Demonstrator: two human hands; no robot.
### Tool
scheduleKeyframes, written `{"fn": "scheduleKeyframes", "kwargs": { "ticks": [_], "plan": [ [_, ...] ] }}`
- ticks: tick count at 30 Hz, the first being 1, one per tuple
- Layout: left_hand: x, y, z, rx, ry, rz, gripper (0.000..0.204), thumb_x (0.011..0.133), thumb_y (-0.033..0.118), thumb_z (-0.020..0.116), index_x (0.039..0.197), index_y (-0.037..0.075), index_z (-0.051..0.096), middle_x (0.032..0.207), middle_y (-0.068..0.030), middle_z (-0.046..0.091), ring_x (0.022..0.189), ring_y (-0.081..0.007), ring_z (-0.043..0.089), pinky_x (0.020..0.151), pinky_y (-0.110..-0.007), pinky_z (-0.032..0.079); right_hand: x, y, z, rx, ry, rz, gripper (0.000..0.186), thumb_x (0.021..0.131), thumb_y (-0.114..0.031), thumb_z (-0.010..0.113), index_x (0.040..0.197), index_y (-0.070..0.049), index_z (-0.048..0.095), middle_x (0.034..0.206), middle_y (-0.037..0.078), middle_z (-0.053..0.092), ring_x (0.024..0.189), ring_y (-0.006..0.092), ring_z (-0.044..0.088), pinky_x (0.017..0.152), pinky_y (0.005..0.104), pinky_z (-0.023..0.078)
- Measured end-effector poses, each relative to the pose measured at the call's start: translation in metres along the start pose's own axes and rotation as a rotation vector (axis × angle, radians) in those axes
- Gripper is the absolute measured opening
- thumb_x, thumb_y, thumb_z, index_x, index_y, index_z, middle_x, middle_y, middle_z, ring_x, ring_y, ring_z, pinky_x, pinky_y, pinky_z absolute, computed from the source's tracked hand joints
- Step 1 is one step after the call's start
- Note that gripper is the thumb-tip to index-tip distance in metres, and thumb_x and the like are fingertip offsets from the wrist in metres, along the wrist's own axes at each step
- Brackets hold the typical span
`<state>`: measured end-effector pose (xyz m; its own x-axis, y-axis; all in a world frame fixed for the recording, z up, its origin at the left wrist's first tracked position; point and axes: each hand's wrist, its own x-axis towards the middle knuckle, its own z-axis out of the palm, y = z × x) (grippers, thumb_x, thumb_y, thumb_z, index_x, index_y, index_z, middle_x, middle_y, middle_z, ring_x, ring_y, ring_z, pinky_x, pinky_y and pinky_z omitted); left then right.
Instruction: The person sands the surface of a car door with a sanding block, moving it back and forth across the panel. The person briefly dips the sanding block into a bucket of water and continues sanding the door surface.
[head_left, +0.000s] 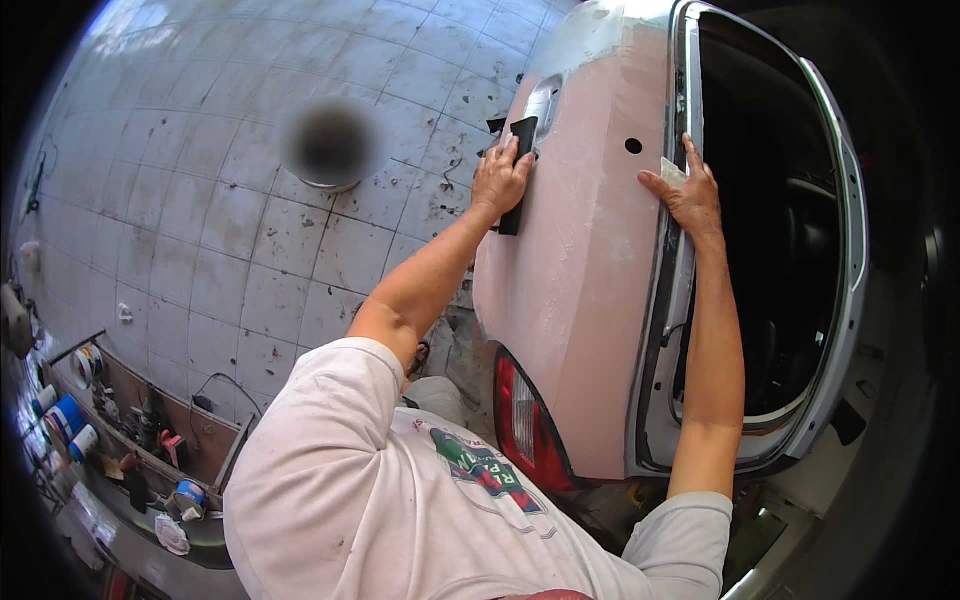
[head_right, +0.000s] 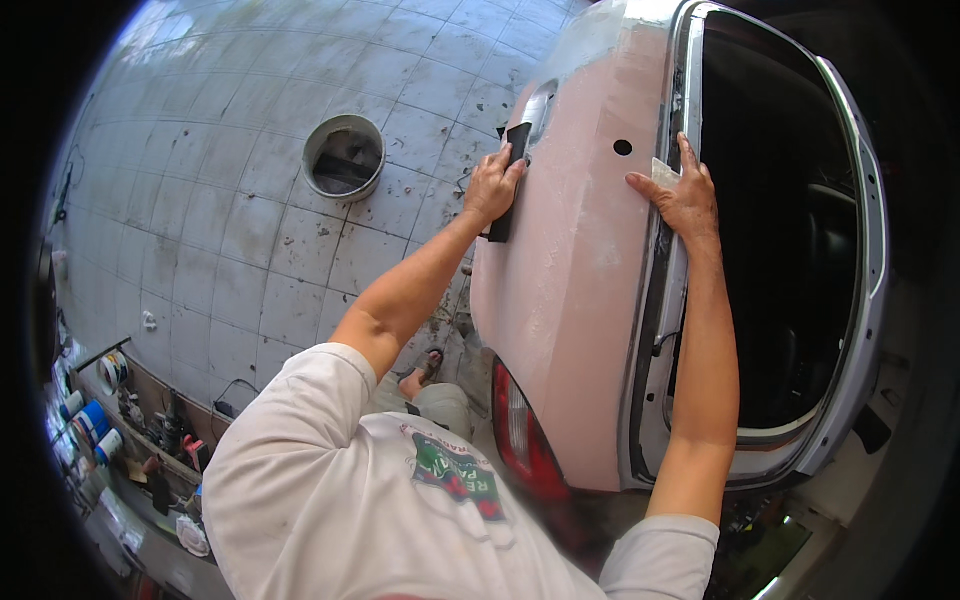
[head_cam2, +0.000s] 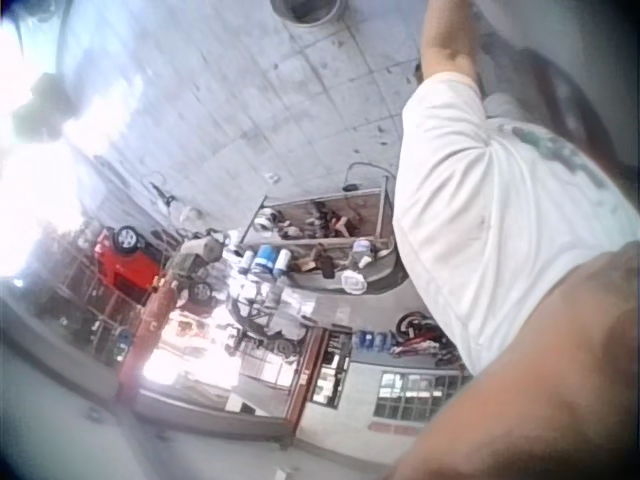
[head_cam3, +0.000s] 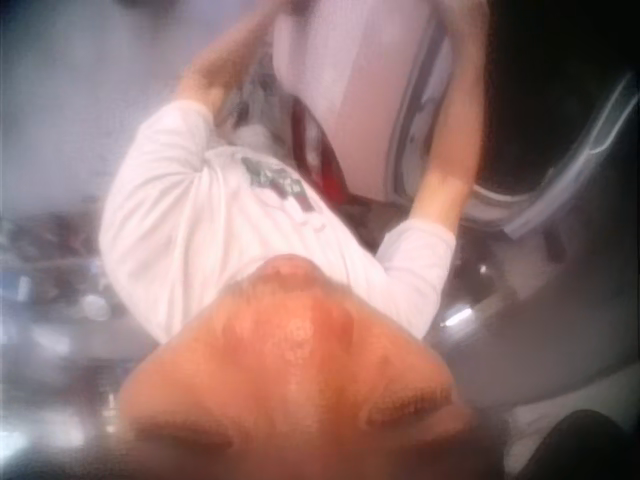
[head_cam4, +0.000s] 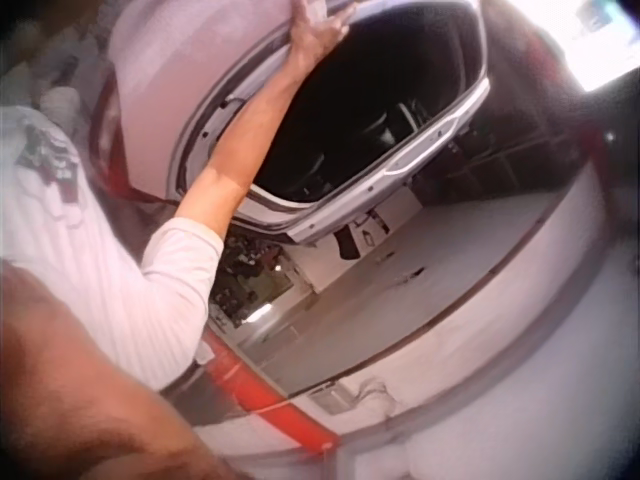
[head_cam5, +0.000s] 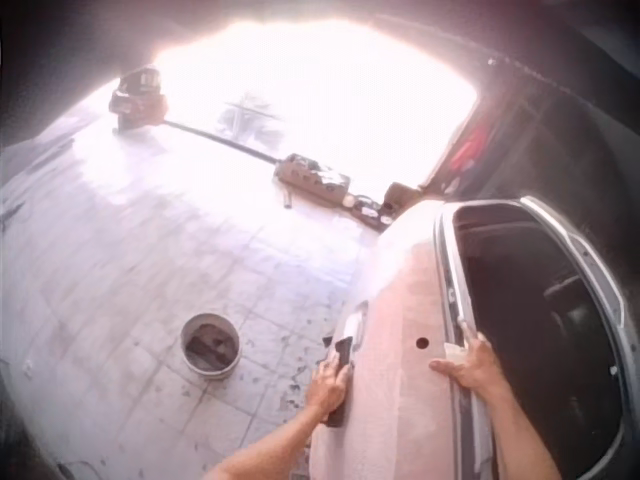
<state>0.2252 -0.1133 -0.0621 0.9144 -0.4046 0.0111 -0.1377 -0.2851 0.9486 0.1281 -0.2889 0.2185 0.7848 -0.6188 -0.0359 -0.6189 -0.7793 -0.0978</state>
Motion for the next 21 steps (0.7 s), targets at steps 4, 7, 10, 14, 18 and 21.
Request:
{"fn": "scheduleKeyframes", "kwargs": {
  "ticks": [4, 7, 10, 14, 18, 21],
  "plan": [
    [-0.077, 0.051, -0.005, 0.058, -0.068, 0.014, 0.062, 0.103, 0.043, 0.054, 0.150, 0.003, 0.050, 0.145, -0.0258, 0.053, 0.130, -0.0436, 0.049, 0.113, -0.049, 0.036, -0.006, 0.014, -0.004, 0.005, -0.001, 0.039, 0.128, 0.058, -0.078, 0.085, 0.160, -0.018, 0.038, 0.131, 0.026, 0.061, 0.119, 0.0386, 0.067, 0.099, 0.0520, 0.058],
    [-0.140, 0.069, -0.019, 0.059, -0.077, 0.155, 0.063, 0.103, 0.043, 0.054, 0.154, 0.006, 0.047, 0.150, -0.0264, 0.048, 0.133, -0.0445, 0.046, 0.114, -0.049, 0.035, -0.008, 0.018, -0.005, 0.053, -0.024, 0.073, 0.129, 0.057, -0.078, 0.086, 0.160, -0.017, 0.038, 0.132, 0.025, 0.060, 0.122, 0.0389, 0.065, 0.101, 0.0511, 0.056],
    [-0.109, 0.041, -0.013, 0.032, -0.081, 0.114, 0.062, 0.105, 0.043, 0.051, 0.154, 0.005, 0.046, 0.149, -0.0279, 0.048, 0.131, -0.0450, 0.048, 0.112, -0.049, 0.037, -0.005, 0.027, 0.000, -0.045, 0.019, 0.020, 0.131, 0.055, -0.080, 0.085, 0.160, -0.018, 0.038, 0.132, 0.025, 0.060, 0.123, 0.0393, 0.064, 0.102, 0.0514, 0.055],
    [-0.004, 0.011, -0.006, 0.083, -0.255, -0.283, 0.061, 0.105, 0.045, 0.047, 0.145, -0.001, 0.053, 0.133, -0.0279, 0.062, 0.124, -0.0455, 0.056, 0.107, -0.050, 0.042, 0.000, 0.004, -0.005, 0.010, 0.008, -0.001, 0.133, 0.053, -0.082, 0.084, 0.160, -0.018, 0.038, 0.131, 0.026, 0.061, 0.122, 0.0404, 0.064, 0.102, 0.0520, 0.055],
    [-0.100, 0.078, -0.001, 0.074, -0.051, 0.075, 0.065, 0.105, 0.050, 0.047, 0.153, 0.006, 0.048, 0.145, -0.0324, 0.049, 0.129, -0.0504, 0.047, 0.112, -0.053, 0.036, -0.009, 0.019, -0.002, -0.018, 0.010, 0.020, 0.130, 0.057, -0.078, 0.085, 0.159, -0.012, 0.039, 0.131, 0.029, 0.061, 0.120, 0.0433, 0.066, 0.100, 0.0524, 0.057],
    [-0.114, 0.078, -0.004, 0.044, -0.028, 0.188, 0.062, 0.105, 0.047, 0.049, 0.152, 0.007, 0.049, 0.143, -0.0317, 0.051, 0.129, -0.0477, 0.048, 0.113, -0.052, 0.036, -0.011, 0.019, -0.004, -0.013, -0.026, 0.053, 0.132, 0.055, -0.079, 0.085, 0.160, -0.016, 0.037, 0.132, 0.028, 0.060, 0.121, 0.0407, 0.065, 0.103, 0.0524, 0.055]
  ]
}}
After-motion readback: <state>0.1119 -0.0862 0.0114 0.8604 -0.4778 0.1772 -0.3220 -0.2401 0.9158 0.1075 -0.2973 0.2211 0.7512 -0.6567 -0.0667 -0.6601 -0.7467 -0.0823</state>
